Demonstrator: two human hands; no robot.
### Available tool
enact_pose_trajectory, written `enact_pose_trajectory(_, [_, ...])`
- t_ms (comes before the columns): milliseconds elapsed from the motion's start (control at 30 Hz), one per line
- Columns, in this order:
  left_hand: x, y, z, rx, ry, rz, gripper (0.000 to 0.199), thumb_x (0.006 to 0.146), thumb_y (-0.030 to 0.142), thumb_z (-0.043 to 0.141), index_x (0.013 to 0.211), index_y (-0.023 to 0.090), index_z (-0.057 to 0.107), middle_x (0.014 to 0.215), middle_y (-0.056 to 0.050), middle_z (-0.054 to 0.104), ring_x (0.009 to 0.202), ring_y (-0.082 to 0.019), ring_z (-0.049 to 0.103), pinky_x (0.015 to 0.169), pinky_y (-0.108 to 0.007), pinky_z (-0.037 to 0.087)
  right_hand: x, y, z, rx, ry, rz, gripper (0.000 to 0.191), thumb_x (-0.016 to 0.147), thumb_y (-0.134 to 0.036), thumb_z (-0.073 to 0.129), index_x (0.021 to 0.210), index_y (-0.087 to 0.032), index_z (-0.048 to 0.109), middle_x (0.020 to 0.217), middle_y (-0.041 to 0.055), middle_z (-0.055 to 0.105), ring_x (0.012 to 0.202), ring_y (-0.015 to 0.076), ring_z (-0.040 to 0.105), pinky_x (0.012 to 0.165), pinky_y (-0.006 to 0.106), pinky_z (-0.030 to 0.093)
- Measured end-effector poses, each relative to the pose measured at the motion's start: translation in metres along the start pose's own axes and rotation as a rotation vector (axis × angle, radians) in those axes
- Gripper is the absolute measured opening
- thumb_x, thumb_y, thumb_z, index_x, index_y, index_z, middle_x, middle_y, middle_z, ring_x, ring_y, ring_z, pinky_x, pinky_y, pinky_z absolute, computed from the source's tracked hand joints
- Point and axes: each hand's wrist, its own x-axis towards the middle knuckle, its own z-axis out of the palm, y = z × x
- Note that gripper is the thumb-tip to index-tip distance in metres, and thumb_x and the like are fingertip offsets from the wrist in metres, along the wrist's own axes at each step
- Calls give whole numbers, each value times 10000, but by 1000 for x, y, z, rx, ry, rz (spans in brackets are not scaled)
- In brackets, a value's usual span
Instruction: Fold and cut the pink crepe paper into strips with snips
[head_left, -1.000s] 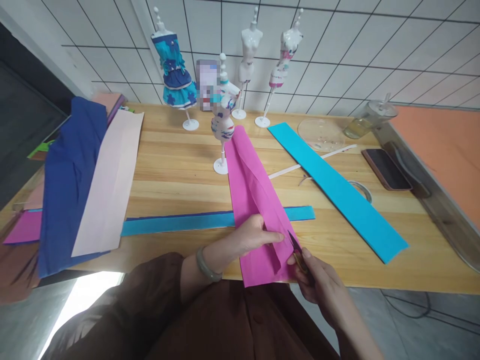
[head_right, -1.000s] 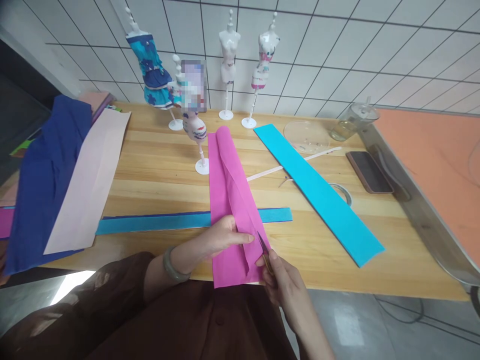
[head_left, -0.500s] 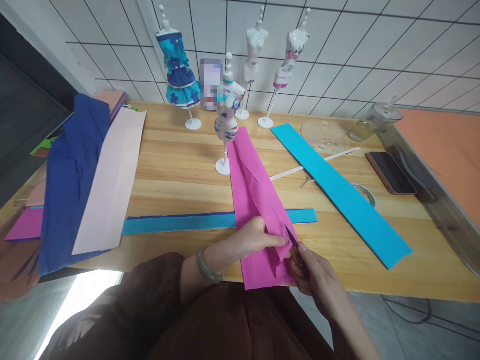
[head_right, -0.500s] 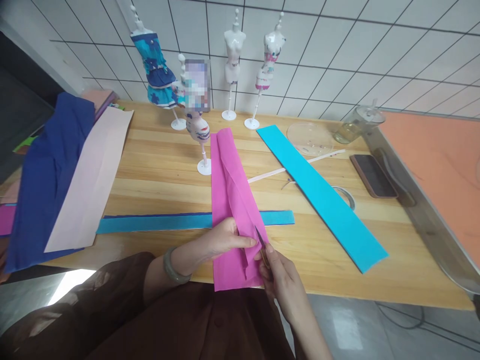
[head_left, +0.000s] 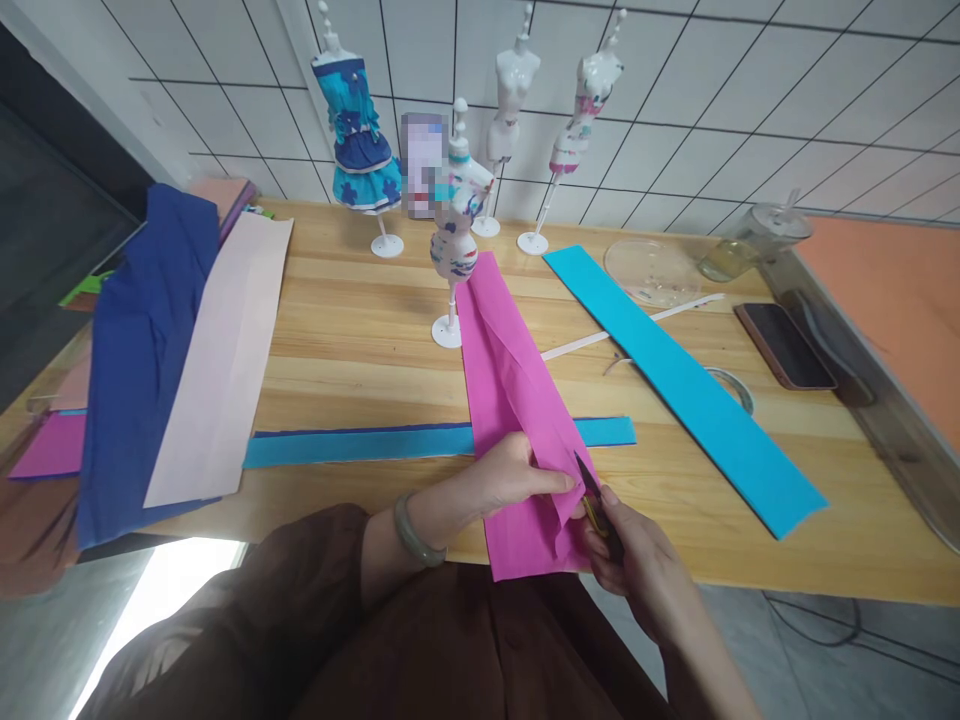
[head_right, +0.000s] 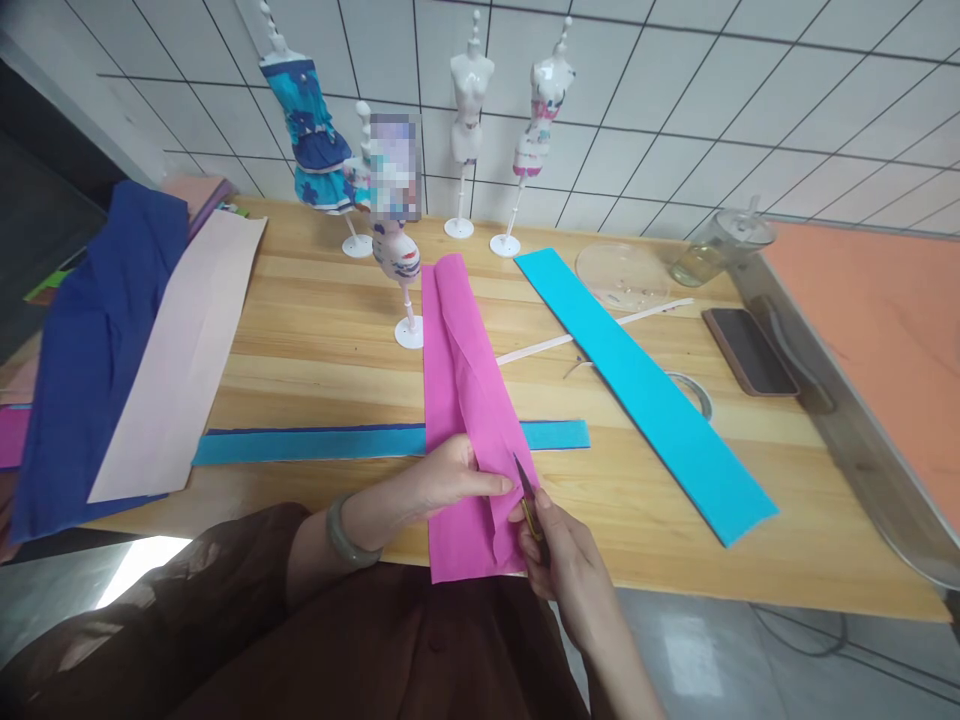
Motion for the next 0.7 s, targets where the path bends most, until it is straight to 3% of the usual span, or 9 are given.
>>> enact_pose_trajectory(700, [0, -1, 0, -21, -14, 6, 269, 680, 242, 697, 898, 89, 660, 843, -93, 665, 780, -193, 620, 690, -295, 474, 1, 3, 0, -9, -7, -86, 487, 780, -630, 510, 612, -224, 298, 504, -95, 209, 403, 49, 159, 401, 225, 90])
